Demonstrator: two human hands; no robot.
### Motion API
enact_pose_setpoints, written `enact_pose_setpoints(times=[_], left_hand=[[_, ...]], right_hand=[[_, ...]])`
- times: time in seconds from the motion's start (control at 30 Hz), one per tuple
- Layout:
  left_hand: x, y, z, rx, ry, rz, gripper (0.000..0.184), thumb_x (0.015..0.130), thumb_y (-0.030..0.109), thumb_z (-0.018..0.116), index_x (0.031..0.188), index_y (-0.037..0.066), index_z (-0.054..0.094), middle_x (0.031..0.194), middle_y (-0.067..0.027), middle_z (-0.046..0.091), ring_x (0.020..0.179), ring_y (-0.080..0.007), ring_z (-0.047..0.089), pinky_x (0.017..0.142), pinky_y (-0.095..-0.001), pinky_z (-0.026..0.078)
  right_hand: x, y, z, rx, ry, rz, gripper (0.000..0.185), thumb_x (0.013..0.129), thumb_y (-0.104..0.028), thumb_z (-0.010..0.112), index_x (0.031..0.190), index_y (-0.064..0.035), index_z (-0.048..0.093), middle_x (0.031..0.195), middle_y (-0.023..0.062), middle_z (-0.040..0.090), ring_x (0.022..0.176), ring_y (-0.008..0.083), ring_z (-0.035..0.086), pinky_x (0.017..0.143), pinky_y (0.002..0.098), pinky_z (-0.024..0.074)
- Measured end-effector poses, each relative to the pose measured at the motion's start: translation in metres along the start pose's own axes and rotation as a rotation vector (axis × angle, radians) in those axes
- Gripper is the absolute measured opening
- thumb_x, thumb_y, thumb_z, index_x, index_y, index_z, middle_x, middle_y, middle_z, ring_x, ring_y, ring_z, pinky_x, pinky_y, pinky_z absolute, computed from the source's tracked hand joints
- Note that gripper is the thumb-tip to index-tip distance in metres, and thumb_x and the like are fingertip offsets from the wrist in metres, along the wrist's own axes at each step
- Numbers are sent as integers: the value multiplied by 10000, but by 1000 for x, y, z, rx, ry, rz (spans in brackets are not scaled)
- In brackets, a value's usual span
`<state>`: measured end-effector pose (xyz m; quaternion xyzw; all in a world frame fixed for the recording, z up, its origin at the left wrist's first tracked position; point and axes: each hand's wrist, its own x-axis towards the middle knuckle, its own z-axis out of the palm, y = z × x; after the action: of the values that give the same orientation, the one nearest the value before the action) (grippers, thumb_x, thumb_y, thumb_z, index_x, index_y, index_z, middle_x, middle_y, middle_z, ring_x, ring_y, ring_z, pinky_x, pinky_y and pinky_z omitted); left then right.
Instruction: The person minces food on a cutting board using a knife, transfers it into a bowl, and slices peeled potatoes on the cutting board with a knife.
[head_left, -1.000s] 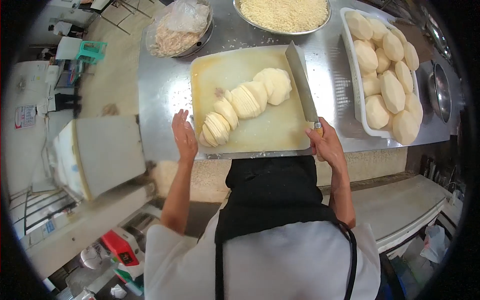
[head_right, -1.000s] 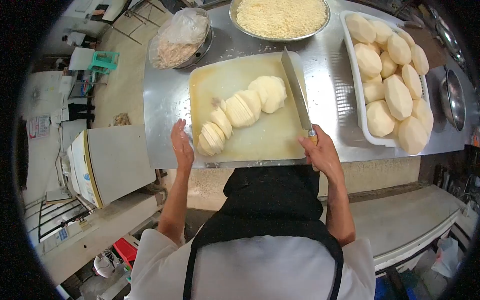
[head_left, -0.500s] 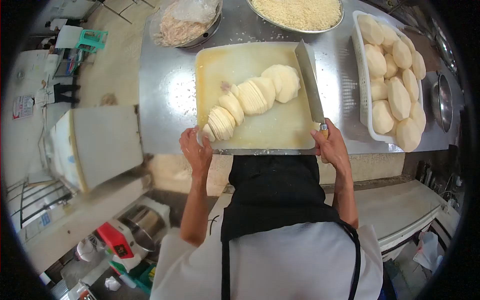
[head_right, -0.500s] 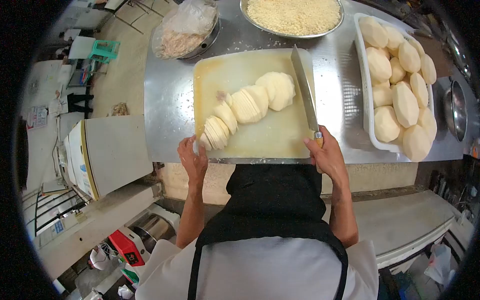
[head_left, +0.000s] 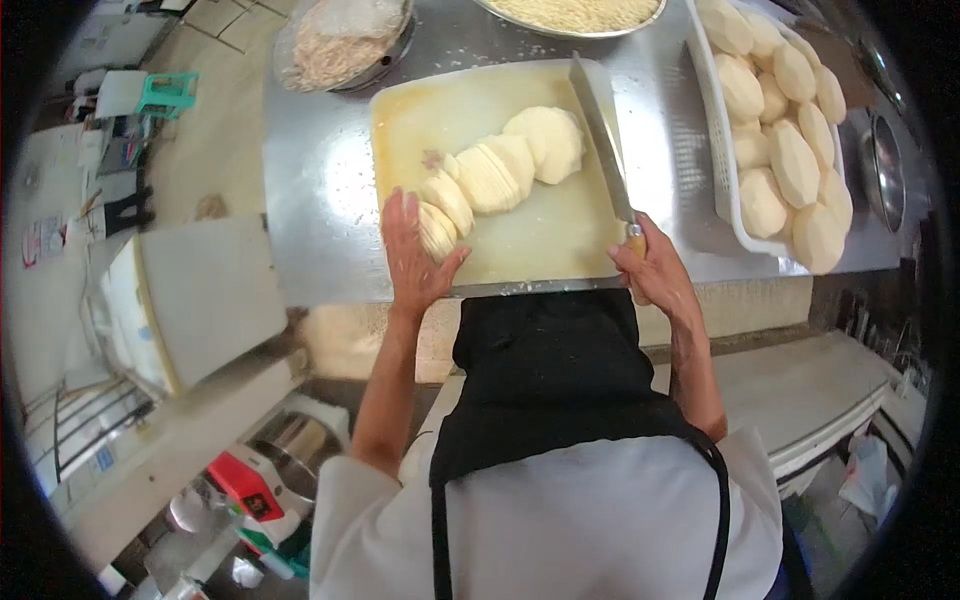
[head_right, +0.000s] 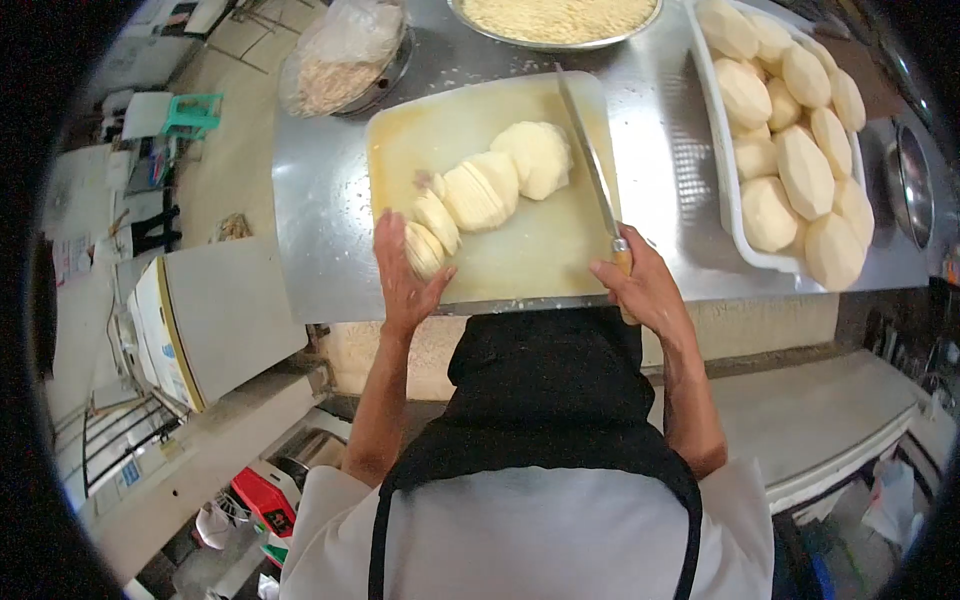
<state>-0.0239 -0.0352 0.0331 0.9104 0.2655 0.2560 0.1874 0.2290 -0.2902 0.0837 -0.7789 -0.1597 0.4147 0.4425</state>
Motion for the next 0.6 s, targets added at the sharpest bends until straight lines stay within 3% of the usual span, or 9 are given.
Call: enact_pose_setpoints(times=[0.13,0.27,0.3,0.4,0.47,0.57,0.6], left_hand=[[8,-2,3,-18,-125,27,898,800,322,847,1520,-14,428,1471,-271,478,1358,-473,463,1109,-560,394],[32,18,5,197,-84,87,737,821,254,818,1459,25,527,1429,-267,516,1343,-455,477,1110,-565,393],[50,28,10,118,-31,154,527,840,158,775,1333,34,635,1401,-219,545,1322,-432,487,1079,-570,408],[101,42,46,-95,-157,264,360,854,76,719,1213,72,707,1335,-158,576,1273,-399,508,1028,-555,436],[127,63,64,-81,-204,323,334,884,55,675,1215,81,710,1311,-165,585,1229,-379,539,1011,-525,453],[147,75,90,-80,-287,340,342,890,44,655,1220,111,716,1300,-174,588,1219,-364,554,1000,-496,470],[148,75,98,-81,-325,334,352,886,44,655,1223,124,718,1301,-177,587,1225,-362,554,998,-489,474]], right_hand=[[-5,-14,-6,124,-140,108,601,977,-263,699,1482,-5,498,697,37,593,524,121,563,479,288,463],[-9,-17,-6,73,-73,141,589,1003,-352,669,1464,-17,517,660,36,576,513,116,565,436,288,430],[-8,-16,-4,67,-56,156,584,1009,-370,657,1455,-17,524,654,38,573,507,114,562,432,288,426],[-8,-26,-2,30,-33,144,585,1030,-403,606,1433,16,538,652,40,557,488,116,542,433,289,421],[-6,-33,-2,13,-25,140,598,1046,-386,584,1468,29,502,645,21,525,477,105,514,433,285,404],[-6,-29,7,-31,28,63,574,1024,-408,604,1390,33,585,764,87,653,605,189,633,580,365,536],[-4,-23,11,-66,36,64,592,1020,-440,603,1414,2,583,952,185,693,802,242,691,751,379,544]])
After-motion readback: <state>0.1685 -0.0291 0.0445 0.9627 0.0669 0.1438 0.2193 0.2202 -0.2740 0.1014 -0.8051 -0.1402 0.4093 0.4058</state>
